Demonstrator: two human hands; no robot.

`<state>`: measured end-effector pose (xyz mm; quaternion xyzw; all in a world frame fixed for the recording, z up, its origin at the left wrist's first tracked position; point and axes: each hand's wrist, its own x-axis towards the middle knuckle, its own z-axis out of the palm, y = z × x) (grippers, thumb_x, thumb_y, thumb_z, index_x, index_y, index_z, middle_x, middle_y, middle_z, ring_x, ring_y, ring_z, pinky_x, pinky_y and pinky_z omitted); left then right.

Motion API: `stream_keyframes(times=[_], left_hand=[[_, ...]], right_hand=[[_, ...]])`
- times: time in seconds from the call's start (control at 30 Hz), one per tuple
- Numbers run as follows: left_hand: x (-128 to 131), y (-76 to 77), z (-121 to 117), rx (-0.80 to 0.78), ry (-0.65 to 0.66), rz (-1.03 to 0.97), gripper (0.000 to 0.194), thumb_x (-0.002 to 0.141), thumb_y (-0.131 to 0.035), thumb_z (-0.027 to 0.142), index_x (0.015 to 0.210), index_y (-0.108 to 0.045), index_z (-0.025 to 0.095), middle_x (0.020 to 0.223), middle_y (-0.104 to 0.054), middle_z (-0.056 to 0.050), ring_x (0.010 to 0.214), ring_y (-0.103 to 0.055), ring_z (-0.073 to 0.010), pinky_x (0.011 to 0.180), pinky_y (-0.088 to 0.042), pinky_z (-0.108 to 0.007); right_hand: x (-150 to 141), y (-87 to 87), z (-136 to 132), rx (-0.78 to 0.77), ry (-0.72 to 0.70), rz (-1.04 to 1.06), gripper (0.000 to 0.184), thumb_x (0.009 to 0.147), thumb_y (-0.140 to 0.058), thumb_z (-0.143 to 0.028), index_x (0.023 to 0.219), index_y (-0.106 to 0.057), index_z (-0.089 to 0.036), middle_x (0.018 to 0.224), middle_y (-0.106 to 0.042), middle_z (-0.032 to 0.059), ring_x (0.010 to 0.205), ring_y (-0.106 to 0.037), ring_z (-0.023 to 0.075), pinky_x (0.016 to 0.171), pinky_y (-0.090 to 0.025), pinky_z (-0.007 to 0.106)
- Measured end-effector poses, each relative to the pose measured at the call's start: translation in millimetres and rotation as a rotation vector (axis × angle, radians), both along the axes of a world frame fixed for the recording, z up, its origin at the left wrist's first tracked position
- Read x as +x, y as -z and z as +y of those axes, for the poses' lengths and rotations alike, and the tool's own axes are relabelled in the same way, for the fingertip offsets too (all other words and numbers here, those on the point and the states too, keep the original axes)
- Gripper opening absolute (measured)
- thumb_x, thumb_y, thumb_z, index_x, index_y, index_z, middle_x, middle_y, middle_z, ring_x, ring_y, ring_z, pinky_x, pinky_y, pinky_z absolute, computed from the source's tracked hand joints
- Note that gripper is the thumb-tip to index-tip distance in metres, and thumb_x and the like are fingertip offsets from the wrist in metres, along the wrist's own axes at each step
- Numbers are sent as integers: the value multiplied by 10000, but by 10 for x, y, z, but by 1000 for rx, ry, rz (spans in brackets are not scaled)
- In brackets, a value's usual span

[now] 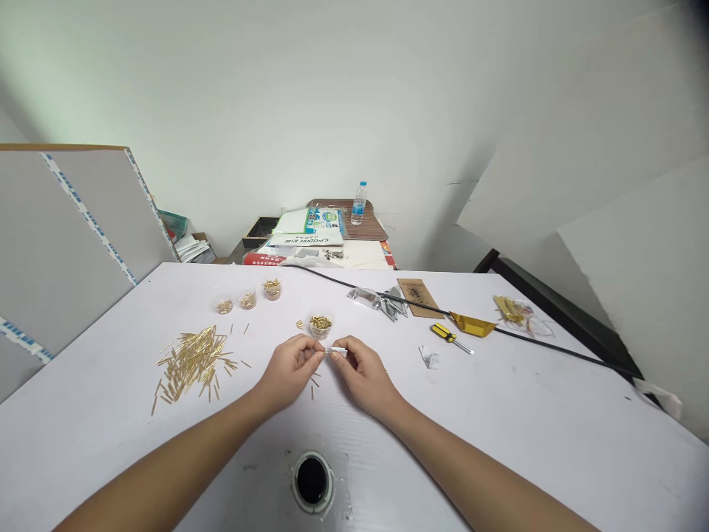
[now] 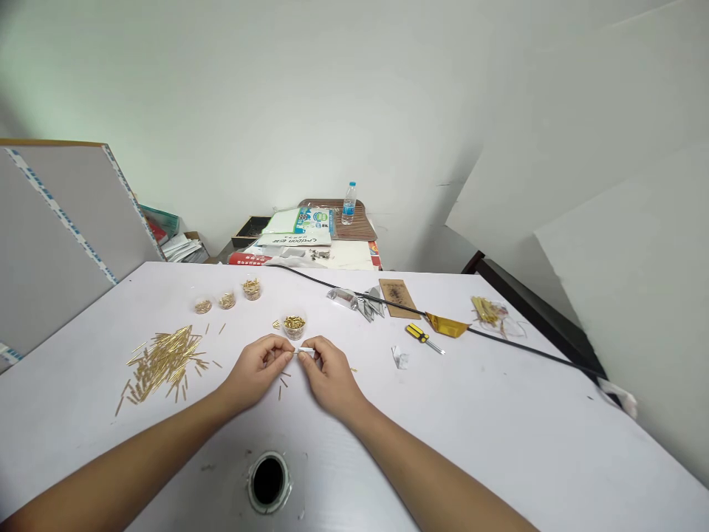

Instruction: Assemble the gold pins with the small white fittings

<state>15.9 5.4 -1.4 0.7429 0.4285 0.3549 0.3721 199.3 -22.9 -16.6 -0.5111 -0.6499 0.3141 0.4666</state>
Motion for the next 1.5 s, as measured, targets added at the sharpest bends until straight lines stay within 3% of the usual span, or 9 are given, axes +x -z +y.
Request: stream_keyframes(times=[0.2, 0.63, 0.93, 1.13, 1.5], left_hand=[[2, -14, -26, 87, -11, 64, 133, 900, -580, 273, 834, -649, 180, 747, -561, 7, 701, -516, -135, 625, -390, -247], [58, -48, -63, 151, -37, 59, 148, 897, -567, 270, 814, -644, 175, 732, -606, -6, 683, -532, -132, 626, -417, -246], [16, -128, -50, 205, 61, 113, 144, 906, -534, 240, 813, -628, 182, 730, -594, -6, 669, -523, -131, 647, -427, -252], [-10, -120, -57, 174, 59, 93, 165, 913, -549, 285, 828, -645, 181, 716, -586, -5, 647, -502, -129, 629, -419, -250], [21, -36, -93, 190, 9, 24, 167, 926, -570, 284, 837, -655, 172, 708, -581, 3, 626, -474, -117, 612, -397, -239]], right_hand=[[-12, -11, -10, 6, 7, -26, 209, 918, -548, -352, 926, -669, -181, 852, -680, 44, 690, -549, 166, 611, -415, 281], [-61, -12, -52, 150, 66, -92, 167, 931, -506, -300, 878, -627, -198, 802, -650, 46, 669, -541, 174, 619, -423, 296], [-62, 7, -88, 276, 38, -203, 142, 961, -469, -236, 883, -582, -200, 801, -607, 52, 704, -555, 186, 651, -424, 306], [-59, -13, -93, 246, 19, -155, 138, 948, -487, -245, 883, -600, -201, 800, -623, 48, 688, -550, 179, 643, -428, 300], [-120, -43, -119, 42, 83, 1, 209, 916, -518, -344, 884, -653, -187, 727, -633, 21, 585, -494, 151, 536, -377, 268]])
